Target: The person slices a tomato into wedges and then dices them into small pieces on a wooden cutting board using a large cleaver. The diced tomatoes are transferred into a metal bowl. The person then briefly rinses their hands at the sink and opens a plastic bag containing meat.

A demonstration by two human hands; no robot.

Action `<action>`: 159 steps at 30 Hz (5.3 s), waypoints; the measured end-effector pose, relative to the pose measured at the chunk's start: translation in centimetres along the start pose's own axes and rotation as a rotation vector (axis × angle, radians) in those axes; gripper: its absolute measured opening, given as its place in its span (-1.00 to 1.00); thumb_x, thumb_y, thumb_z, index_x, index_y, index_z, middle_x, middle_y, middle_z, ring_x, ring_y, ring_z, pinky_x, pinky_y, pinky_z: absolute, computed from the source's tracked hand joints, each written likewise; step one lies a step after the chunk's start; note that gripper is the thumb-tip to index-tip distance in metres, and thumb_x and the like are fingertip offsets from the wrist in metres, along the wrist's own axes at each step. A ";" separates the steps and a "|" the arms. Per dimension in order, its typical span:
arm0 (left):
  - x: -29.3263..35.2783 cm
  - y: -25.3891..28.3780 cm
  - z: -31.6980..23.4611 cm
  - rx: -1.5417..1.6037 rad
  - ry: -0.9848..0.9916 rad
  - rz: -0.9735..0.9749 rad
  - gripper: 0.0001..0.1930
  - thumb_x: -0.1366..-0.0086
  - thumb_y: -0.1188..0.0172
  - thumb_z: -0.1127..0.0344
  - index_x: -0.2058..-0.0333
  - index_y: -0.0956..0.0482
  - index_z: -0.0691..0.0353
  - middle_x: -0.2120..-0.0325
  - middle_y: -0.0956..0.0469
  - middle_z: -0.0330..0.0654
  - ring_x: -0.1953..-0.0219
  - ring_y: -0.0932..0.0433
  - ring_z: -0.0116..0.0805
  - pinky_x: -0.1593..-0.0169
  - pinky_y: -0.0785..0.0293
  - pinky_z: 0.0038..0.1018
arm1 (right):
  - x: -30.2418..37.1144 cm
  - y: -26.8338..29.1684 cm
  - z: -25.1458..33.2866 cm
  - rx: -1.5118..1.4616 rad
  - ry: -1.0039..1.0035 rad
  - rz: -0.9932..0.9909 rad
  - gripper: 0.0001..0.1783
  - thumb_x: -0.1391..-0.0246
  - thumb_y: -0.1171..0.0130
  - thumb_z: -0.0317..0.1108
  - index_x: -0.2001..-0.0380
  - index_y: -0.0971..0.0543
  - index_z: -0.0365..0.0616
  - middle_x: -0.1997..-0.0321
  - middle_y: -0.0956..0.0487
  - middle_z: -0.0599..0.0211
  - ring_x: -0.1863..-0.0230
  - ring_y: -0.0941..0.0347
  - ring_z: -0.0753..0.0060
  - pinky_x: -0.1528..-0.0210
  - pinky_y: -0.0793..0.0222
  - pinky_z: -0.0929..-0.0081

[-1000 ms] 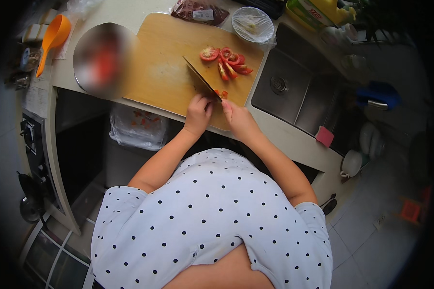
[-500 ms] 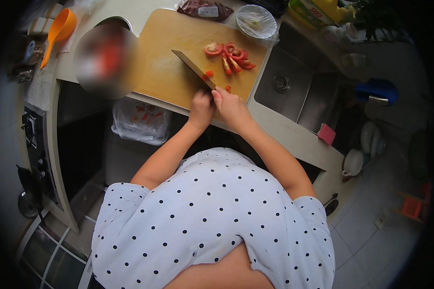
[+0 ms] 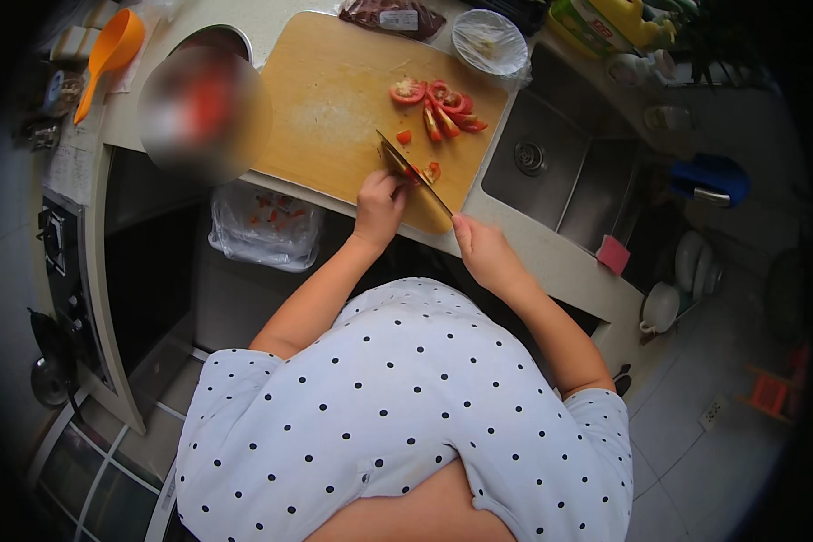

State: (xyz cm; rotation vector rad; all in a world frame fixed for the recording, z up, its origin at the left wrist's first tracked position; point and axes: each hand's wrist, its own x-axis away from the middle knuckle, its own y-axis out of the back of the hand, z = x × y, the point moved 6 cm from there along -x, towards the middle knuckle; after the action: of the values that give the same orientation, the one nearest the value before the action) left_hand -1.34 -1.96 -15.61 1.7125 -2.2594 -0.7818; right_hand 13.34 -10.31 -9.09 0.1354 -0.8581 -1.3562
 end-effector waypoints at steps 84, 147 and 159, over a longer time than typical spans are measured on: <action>-17.9 27.3 14.4 -0.625 -0.026 -0.327 -0.78 -0.17 -0.11 0.38 0.20 -0.58 0.24 0.29 -0.58 -0.06 0.27 -0.58 -0.22 0.15 -0.47 -0.42 | -11.2 -9.3 13.6 -1.225 -0.246 0.561 -0.82 -0.19 -0.01 -0.29 0.42 -0.31 -0.11 0.59 -0.35 0.44 0.72 -0.13 0.72 0.71 -0.09 0.67; -3.8 0.2 -0.2 0.038 -0.351 0.010 -0.73 0.08 -0.31 0.50 0.31 -0.60 0.18 0.32 -0.51 -0.16 0.19 -0.43 -0.11 0.11 -0.41 -0.31 | -6.8 1.3 0.2 -0.234 -0.122 0.153 -0.48 -0.23 0.12 -0.01 0.06 -0.47 -0.28 0.26 -0.55 -0.12 0.19 -0.50 -0.01 0.14 -0.36 0.33; -3.7 0.1 -0.3 0.025 -0.358 -0.004 -0.73 0.08 -0.30 0.52 0.31 -0.59 0.20 0.31 -0.49 -0.14 0.18 -0.42 -0.08 0.10 -0.40 -0.30 | -3.1 0.9 -3.7 -0.138 -0.091 0.023 -0.51 -0.23 0.11 -0.03 0.03 -0.46 -0.24 0.31 -0.56 -0.06 0.26 -0.52 0.05 0.16 -0.38 0.34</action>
State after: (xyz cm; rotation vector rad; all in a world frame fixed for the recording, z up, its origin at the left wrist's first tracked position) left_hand -0.12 1.41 -14.78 1.7007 -2.4987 -1.1453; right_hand 16.40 -8.72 -12.57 -0.0433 -0.8368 -1.4038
